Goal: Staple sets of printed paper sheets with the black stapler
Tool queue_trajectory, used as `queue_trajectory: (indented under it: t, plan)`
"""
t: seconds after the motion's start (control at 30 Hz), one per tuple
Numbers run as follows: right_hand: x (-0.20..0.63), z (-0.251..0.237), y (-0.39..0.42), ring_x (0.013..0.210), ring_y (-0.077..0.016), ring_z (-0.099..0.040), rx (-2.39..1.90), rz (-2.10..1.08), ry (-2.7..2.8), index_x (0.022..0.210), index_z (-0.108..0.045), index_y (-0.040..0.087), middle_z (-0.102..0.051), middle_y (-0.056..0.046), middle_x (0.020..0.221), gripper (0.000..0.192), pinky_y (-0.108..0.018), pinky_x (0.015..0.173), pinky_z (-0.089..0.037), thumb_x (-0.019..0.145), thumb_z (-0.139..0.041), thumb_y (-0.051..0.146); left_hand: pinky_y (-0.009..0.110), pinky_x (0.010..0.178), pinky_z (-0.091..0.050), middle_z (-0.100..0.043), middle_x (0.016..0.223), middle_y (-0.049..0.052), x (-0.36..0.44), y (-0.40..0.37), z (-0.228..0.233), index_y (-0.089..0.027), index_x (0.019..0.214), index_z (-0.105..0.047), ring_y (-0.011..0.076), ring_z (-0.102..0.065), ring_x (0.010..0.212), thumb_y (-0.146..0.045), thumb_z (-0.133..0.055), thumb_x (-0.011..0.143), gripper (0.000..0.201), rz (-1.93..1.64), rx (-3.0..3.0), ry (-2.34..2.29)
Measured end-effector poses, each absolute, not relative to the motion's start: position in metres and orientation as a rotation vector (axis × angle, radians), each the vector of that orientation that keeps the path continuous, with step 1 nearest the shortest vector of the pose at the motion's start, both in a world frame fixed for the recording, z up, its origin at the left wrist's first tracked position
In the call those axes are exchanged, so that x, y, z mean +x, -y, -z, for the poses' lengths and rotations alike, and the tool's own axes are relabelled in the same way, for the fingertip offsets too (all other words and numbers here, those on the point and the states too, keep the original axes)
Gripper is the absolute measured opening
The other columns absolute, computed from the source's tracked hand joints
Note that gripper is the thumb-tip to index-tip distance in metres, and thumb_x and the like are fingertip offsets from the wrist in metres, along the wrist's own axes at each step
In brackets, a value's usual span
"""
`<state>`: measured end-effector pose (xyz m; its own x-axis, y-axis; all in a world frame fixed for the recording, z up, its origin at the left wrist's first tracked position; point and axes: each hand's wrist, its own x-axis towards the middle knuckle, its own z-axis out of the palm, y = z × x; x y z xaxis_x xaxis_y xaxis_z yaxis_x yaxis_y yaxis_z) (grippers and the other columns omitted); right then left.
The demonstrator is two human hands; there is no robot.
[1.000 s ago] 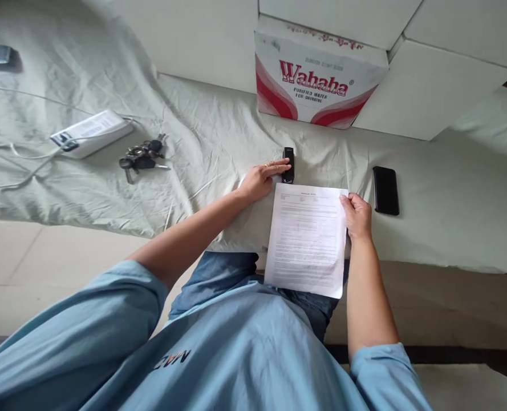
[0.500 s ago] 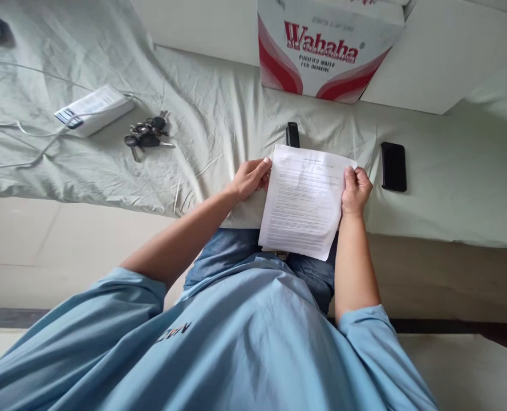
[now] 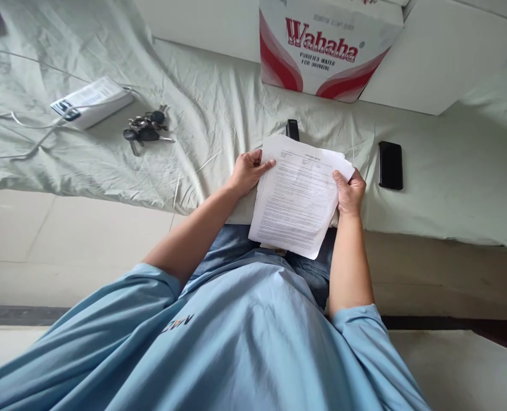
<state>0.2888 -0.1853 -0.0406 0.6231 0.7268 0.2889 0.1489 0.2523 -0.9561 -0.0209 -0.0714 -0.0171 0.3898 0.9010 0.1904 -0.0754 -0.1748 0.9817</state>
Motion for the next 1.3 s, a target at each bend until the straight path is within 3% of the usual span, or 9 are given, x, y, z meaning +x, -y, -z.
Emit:
queue_trajectory:
  t: [0.13, 0.3, 0.6, 0.77, 0.9, 1.3]
  plan:
    - [0.290, 0.043, 0.185, 0.093, -0.0222, -0.081, -1.277, -0.427, 0.846, 0.097, -0.084, 0.024, -0.083, 0.001, 0.095, 0.058, -0.044, 0.100, -0.069, 0.072, -0.106, 0.072, 0.033, 0.059, -0.022, -0.034, 0.065, -0.004, -0.023, 0.069, 0.019, -0.024, 0.070, -0.043, 0.0113, -0.031, 0.061, -0.098, -0.077, 0.089, 0.083, -1.026, 1.448, -0.707]
    - [0.294, 0.042, 0.184, 0.090, -0.0187, -0.076, -1.245, -0.379, 0.818, 0.095, -0.080, 0.025, -0.077, 0.004, 0.090, 0.056, -0.039, 0.097, -0.067, 0.073, -0.104, 0.072, 0.030, 0.052, -0.030, -0.045, 0.060, -0.004, -0.024, 0.066, 0.023, -0.024, 0.074, -0.055, 0.0102, -0.041, 0.051, -0.102, -0.079, 0.084, 0.082, -0.984, 1.357, -0.683]
    - [0.296, 0.041, 0.184, 0.077, -0.0141, -0.062, -1.269, -0.373, 0.788, 0.081, -0.069, 0.025, -0.065, 0.006, 0.080, 0.064, -0.033, 0.081, -0.060, 0.069, -0.103, 0.078, 0.031, 0.051, -0.029, -0.050, 0.057, -0.003, -0.027, 0.070, 0.016, -0.023, 0.075, -0.058, 0.0100, -0.044, 0.048, -0.097, -0.081, 0.088, 0.078, -0.888, 1.399, -0.639]
    - [0.293, 0.038, 0.185, 0.076, -0.0132, -0.058, -1.279, -0.394, 0.768, 0.076, -0.064, 0.025, -0.059, 0.007, 0.077, 0.068, -0.032, 0.081, -0.059, 0.065, -0.104, 0.080, 0.030, 0.052, -0.031, -0.048, 0.056, -0.004, -0.028, 0.072, 0.015, -0.023, 0.074, -0.055, 0.0092, -0.042, 0.049, -0.095, -0.081, 0.089, 0.078, -0.863, 1.400, -0.640]
    - [0.291, 0.035, 0.186, 0.076, -0.0130, -0.056, -1.277, -0.411, 0.775, 0.077, -0.066, 0.025, -0.058, 0.007, 0.077, 0.068, -0.032, 0.082, -0.059, 0.064, -0.105, 0.081, 0.031, 0.052, -0.032, -0.048, 0.056, -0.004, -0.027, 0.072, 0.016, -0.023, 0.079, -0.060, 0.0088, -0.042, 0.049, -0.089, -0.082, 0.093, 0.072, -0.866, 1.386, -0.668]
    - [0.289, 0.029, 0.189, 0.073, -0.0128, -0.055, -1.316, -0.430, 0.814, 0.075, -0.063, 0.026, -0.055, 0.008, 0.075, 0.074, -0.032, 0.080, -0.058, 0.062, -0.102, 0.087, 0.028, 0.051, -0.032, -0.050, 0.056, -0.004, -0.027, 0.073, 0.016, -0.023, 0.080, -0.062, 0.0084, -0.041, 0.048, -0.064, -0.084, 0.097, 0.050, -0.864, 1.337, -0.711]
